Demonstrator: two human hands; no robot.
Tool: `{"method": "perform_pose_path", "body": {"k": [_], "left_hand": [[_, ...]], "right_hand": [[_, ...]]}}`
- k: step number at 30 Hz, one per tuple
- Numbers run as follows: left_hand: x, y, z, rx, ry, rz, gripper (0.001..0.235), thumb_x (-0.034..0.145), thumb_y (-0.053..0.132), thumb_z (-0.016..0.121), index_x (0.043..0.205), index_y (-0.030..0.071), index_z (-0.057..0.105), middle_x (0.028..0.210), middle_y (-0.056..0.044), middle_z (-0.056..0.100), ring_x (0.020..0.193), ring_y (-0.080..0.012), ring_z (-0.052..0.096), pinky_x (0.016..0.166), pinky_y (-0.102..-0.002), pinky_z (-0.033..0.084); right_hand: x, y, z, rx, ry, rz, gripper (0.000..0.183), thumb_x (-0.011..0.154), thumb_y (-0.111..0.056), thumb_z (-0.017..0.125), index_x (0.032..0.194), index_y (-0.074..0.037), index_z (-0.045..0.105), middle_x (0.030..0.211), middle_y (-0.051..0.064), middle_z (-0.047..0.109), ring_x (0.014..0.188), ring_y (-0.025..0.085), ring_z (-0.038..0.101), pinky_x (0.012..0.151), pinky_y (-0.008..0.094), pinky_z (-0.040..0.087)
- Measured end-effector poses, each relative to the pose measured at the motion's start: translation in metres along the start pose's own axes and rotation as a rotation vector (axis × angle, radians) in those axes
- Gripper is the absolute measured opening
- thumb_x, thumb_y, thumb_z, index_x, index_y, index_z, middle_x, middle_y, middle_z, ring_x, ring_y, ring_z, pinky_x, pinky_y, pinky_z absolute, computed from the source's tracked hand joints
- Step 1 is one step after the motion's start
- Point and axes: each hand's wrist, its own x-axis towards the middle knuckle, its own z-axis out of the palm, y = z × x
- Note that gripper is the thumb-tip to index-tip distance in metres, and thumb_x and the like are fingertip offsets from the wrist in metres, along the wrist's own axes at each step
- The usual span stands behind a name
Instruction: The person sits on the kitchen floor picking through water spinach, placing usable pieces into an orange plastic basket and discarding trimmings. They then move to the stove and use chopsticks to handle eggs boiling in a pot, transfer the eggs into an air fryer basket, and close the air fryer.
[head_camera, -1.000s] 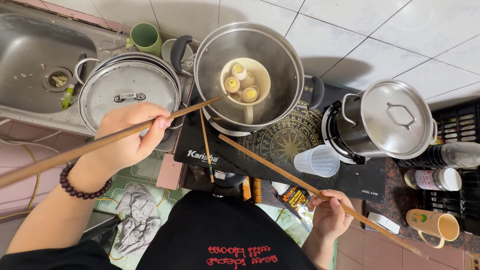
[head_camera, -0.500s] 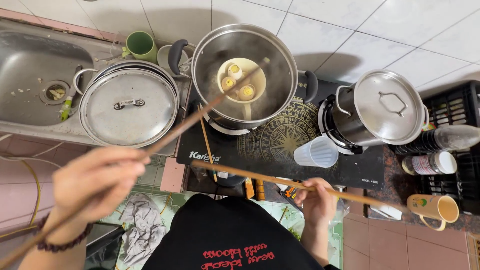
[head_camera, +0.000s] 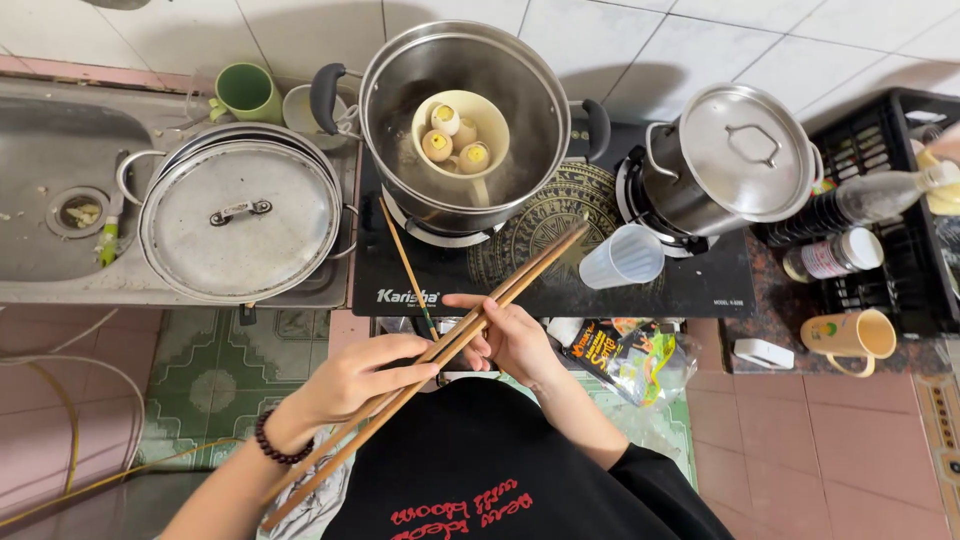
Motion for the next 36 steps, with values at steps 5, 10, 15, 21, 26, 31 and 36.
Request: {"method": "perform_pose_path", "body": {"k": [5, 10, 15, 21, 26, 31, 36], "left_hand": [[-0.021, -0.016, 0.036, -0.140, 0.090, 0.053, 0.036, 0.096, 0.016, 0.078, 0.129, 0.006, 0.068, 0.126, -0.013, 0.067, 0.108, -0.0254, 0.071, 0.090, -0.034, 0.060], [-0.047, -0.012, 0.079, -0.812, 0.686, -0.005, 0.062, 0.093, 0.035, 0.080, 0.140, 0.002, 0.056, 0.123, -0.014, 0.050, 0.098, -0.0202, 0.060, 0.075, -0.035, 0.059], [-0.074, -0.005, 0.093, -0.821, 0.848, -0.081, 0.044, 0.100, 0.033, 0.067, 0.127, -0.002, 0.067, 0.124, -0.017, 0.057, 0.099, -0.0277, 0.069, 0.075, -0.038, 0.063], [-0.037, 0.011, 0.068, -0.125, 0.474, -0.168, 0.025, 0.088, 0.004, 0.068, 0.112, 0.000, 0.069, 0.111, -0.013, 0.067, 0.091, -0.0244, 0.074, 0.078, -0.032, 0.060], [-0.011, -0.010, 0.098, -0.026, 0.311, -0.213, 0.025, 0.084, -0.003, 0.073, 0.108, -0.002, 0.071, 0.109, -0.014, 0.068, 0.075, -0.0185, 0.070, 0.067, -0.028, 0.057], [0.033, -0.031, 0.141, 0.125, 0.231, -0.055, 0.029, 0.084, 0.002, 0.074, 0.113, 0.005, 0.072, 0.114, -0.012, 0.065, 0.086, -0.0255, 0.072, 0.073, -0.033, 0.058], [0.062, -0.064, 0.210, 0.005, 0.152, -0.406, 0.032, 0.091, 0.014, 0.069, 0.122, 0.006, 0.066, 0.112, -0.014, 0.067, 0.089, -0.0297, 0.071, 0.078, -0.039, 0.056]], "right_hand": [[-0.001, 0.020, 0.001, 0.026, 0.031, -0.077, 0.044, 0.113, -0.032, 0.039, 0.118, 0.005, 0.061, 0.063, 0.002, 0.045, 0.060, 0.017, 0.056, 0.054, 0.027, 0.042], [0.006, 0.031, 0.019, 0.082, 0.196, -0.138, 0.036, 0.111, -0.028, 0.041, 0.106, 0.002, 0.060, 0.062, 0.001, 0.041, 0.057, 0.017, 0.051, 0.051, 0.027, 0.037], [0.014, 0.051, 0.000, 0.130, 0.265, -0.103, 0.034, 0.109, -0.027, 0.042, 0.102, 0.001, 0.061, 0.059, 0.000, 0.038, 0.055, 0.017, 0.050, 0.052, 0.027, 0.037], [0.022, 0.073, -0.052, 0.122, 0.403, -0.040, 0.033, 0.108, -0.027, 0.046, 0.097, -0.001, 0.063, 0.055, -0.002, 0.034, 0.052, 0.016, 0.048, 0.053, 0.028, 0.038], [0.024, 0.078, -0.110, 0.106, 0.451, -0.016, 0.033, 0.106, -0.029, 0.050, 0.100, -0.002, 0.066, 0.058, -0.003, 0.037, 0.053, 0.015, 0.048, 0.052, 0.027, 0.037], [0.007, 0.071, -0.139, -0.050, 0.475, 0.070, 0.035, 0.104, -0.034, 0.054, 0.107, -0.003, 0.070, 0.070, 0.000, 0.053, 0.060, 0.013, 0.055, 0.059, 0.028, 0.048], [-0.025, 0.097, -0.207, -0.128, 0.487, 0.112, 0.040, 0.106, -0.039, 0.053, 0.112, -0.002, 0.066, 0.080, 0.002, 0.062, 0.068, 0.015, 0.061, 0.063, 0.029, 0.051]]}}
